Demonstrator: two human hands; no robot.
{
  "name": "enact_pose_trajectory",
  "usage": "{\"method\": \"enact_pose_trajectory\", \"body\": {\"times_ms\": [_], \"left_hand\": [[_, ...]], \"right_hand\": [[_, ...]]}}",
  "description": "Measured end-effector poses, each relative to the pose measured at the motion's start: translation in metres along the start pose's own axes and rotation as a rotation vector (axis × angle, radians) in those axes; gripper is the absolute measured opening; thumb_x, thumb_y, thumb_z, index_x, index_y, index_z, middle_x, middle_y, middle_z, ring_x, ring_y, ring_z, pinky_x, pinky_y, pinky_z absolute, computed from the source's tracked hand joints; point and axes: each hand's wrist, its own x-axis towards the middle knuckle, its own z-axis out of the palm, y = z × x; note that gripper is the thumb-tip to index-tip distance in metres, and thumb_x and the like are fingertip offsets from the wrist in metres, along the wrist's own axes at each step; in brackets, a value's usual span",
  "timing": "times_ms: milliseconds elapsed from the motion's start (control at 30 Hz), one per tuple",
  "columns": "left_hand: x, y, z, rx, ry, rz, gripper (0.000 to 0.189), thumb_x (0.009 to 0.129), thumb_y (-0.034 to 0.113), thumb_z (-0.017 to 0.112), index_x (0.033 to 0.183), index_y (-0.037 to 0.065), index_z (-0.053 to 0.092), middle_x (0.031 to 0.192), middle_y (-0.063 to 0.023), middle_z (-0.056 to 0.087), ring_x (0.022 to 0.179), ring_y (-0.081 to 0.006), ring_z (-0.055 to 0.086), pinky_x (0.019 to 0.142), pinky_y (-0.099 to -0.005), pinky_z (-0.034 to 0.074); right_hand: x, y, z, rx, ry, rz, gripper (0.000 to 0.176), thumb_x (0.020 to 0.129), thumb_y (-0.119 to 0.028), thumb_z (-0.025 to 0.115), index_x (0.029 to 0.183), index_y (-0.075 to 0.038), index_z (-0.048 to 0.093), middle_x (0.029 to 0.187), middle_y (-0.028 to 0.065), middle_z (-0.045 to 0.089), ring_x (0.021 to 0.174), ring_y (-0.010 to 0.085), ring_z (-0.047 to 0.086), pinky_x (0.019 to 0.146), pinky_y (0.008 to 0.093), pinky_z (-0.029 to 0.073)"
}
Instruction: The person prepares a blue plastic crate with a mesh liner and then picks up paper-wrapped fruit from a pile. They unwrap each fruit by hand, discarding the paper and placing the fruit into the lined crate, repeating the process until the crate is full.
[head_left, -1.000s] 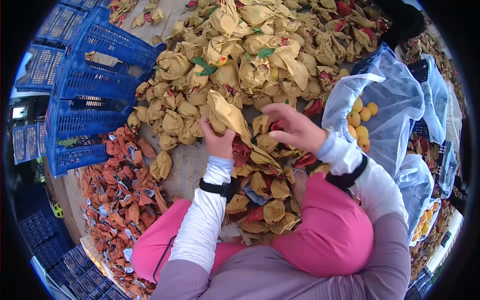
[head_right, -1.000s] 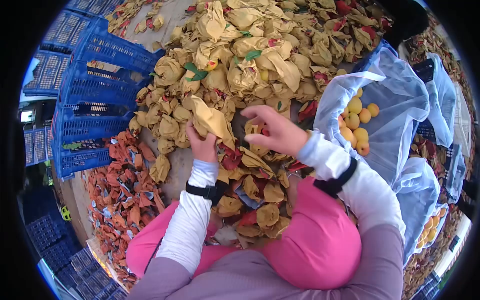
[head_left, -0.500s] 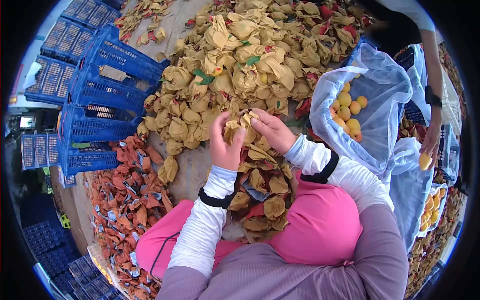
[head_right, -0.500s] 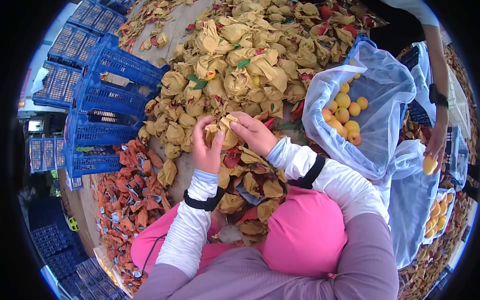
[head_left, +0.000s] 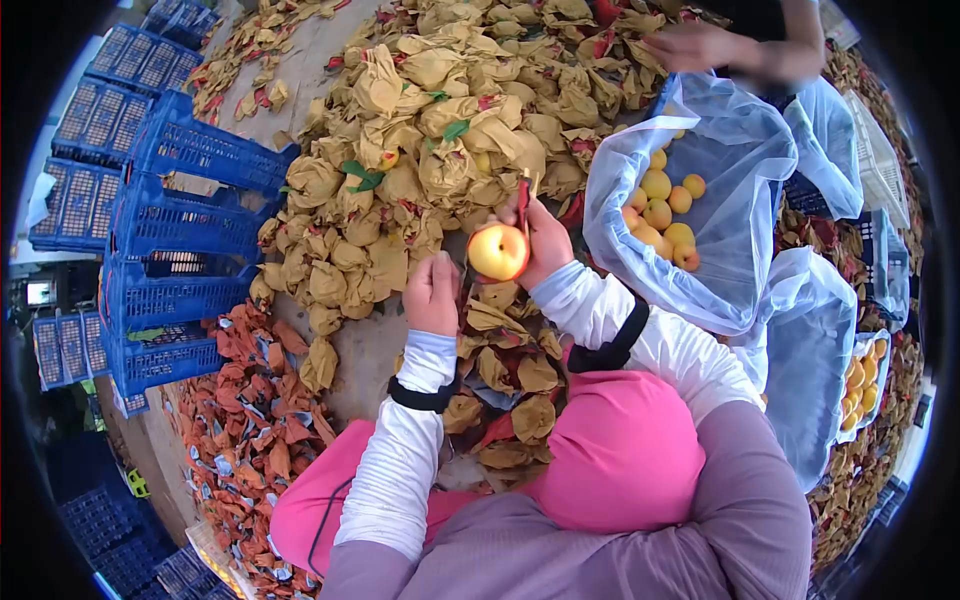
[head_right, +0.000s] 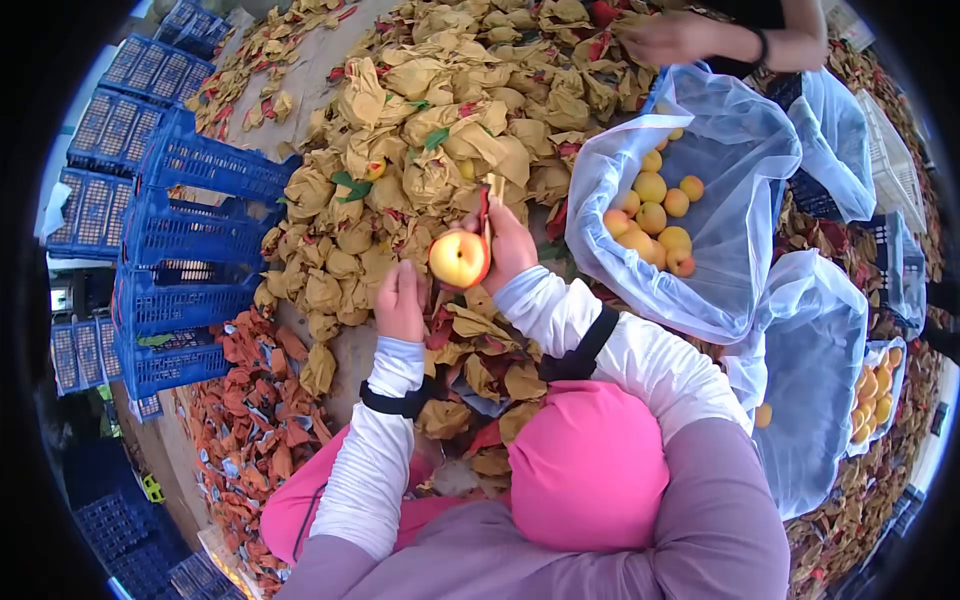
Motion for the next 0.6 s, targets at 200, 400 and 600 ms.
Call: {"method": "enact_pose_trajectory", "body": {"times_ms": [200, 400, 600], "left_hand": [[0.003, 0.007, -0.002, 0.244, -0.255, -0.080, 0.055, 0.084, 0.042, 0.057, 0.112, -0.004, 0.050, 0.106, -0.0091, 0.055, 0.097, -0.0148, 0.051, 0.087, -0.0269, 0.039], [0.003, -0.001, -0.011, -0.012, -0.350, -0.204, 0.052, 0.085, 0.035, 0.057, 0.118, -0.003, 0.046, 0.112, -0.0102, 0.053, 0.101, -0.0166, 0.051, 0.089, -0.0273, 0.040], [-0.009, -0.009, -0.007, -0.446, -0.344, -0.481, 0.043, 0.089, 0.026, 0.048, 0.124, 0.001, 0.041, 0.117, -0.0106, 0.050, 0.101, -0.0207, 0.054, 0.087, -0.0321, 0.044]], "right_hand": [[-0.015, -0.003, 0.025, -0.368, -0.177, -0.168, 0.021, 0.094, -0.023, 0.037, 0.091, -0.004, 0.046, 0.070, 0.0061, 0.052, 0.070, 0.0179, 0.055, 0.066, 0.0292, 0.047], [-0.010, -0.010, 0.020, -0.172, -0.170, -0.016, 0.023, 0.094, -0.023, 0.035, 0.088, -0.004, 0.046, 0.069, 0.0067, 0.050, 0.071, 0.0180, 0.053, 0.076, 0.0331, 0.045], [-0.025, -0.002, 0.035, -0.505, -0.157, -0.124, 0.023, 0.094, -0.025, 0.035, 0.096, -0.004, 0.046, 0.071, 0.0050, 0.052, 0.060, 0.0156, 0.053, 0.074, 0.0351, 0.049]]}}
